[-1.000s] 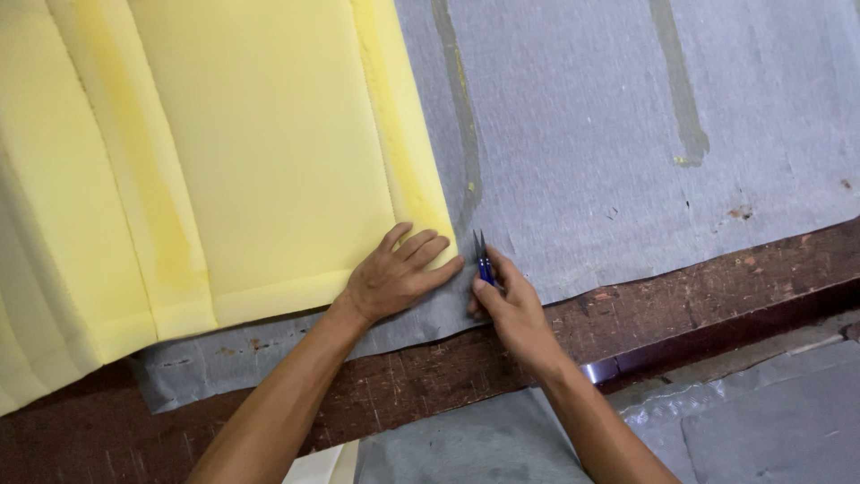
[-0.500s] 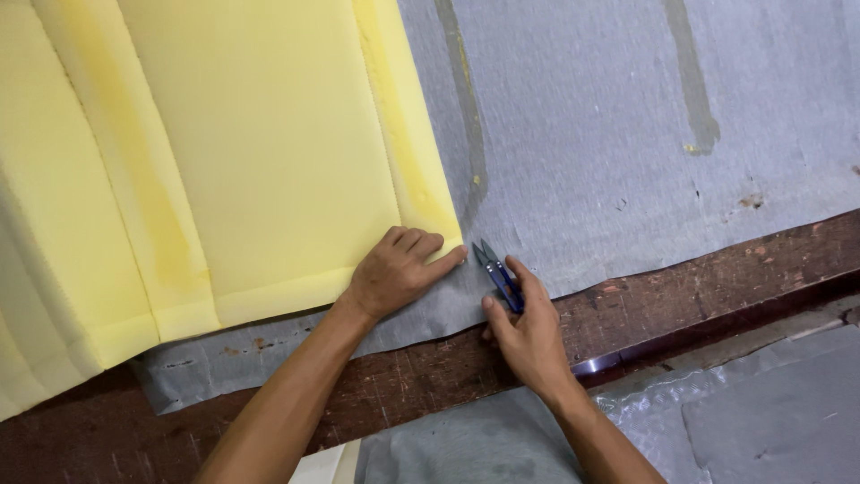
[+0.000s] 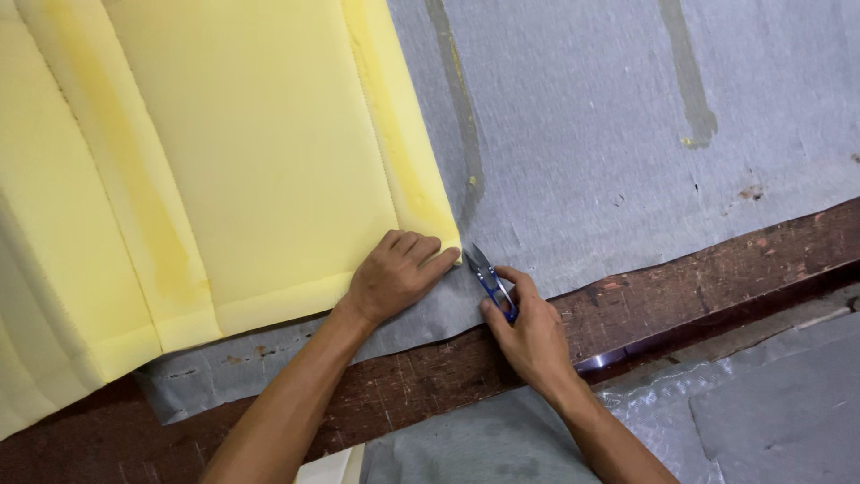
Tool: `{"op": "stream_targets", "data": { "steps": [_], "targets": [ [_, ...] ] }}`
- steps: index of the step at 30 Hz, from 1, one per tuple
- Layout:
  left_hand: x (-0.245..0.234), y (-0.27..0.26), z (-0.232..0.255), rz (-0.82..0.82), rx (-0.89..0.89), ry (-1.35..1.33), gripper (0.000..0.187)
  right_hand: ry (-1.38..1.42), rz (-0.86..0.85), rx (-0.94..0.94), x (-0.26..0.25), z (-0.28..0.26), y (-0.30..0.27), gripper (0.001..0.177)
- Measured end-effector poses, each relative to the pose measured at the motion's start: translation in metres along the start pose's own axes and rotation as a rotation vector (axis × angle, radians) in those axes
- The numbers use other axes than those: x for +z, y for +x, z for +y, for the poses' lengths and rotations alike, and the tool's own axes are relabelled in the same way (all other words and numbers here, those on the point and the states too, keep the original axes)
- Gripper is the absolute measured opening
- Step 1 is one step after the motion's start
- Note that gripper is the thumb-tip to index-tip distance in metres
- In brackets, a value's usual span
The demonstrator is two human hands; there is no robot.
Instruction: The person uses a utility knife to cut a yellow foam cushion along its edges. The foam is placed on a gray protective sheet on a wooden workbench. The person rotates the foam and continues cutting along different sides to separate a section.
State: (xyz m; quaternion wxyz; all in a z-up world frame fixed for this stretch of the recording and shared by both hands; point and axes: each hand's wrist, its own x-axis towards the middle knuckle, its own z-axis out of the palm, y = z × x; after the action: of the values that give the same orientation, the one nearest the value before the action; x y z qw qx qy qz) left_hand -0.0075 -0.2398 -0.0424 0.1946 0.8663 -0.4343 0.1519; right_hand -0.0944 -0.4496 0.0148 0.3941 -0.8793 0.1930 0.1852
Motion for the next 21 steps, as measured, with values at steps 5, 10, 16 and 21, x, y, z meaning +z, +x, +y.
{"op": "stream_targets", "data": {
  "steps": [5,10,16,21],
  "targets": [
    [-0.002,0.000,0.000,0.012,0.000,-0.023,0.020,0.060,-0.023,-0.056,0.001,-0.002,-0.005,0.055],
    [0.000,-0.002,-0.001,0.025,0.030,0.018,0.019,0.008,-0.138,-0.016,0.003,0.001,-0.013,0.062],
    [-0.001,-0.004,-0.001,0.021,0.025,0.003,0.019,0.047,-0.109,0.002,0.009,0.000,-0.017,0.062],
    [0.001,-0.005,0.000,0.029,0.035,0.030,0.018,0.004,-0.068,-0.084,0.010,0.000,-0.010,0.063]
  ]
}}
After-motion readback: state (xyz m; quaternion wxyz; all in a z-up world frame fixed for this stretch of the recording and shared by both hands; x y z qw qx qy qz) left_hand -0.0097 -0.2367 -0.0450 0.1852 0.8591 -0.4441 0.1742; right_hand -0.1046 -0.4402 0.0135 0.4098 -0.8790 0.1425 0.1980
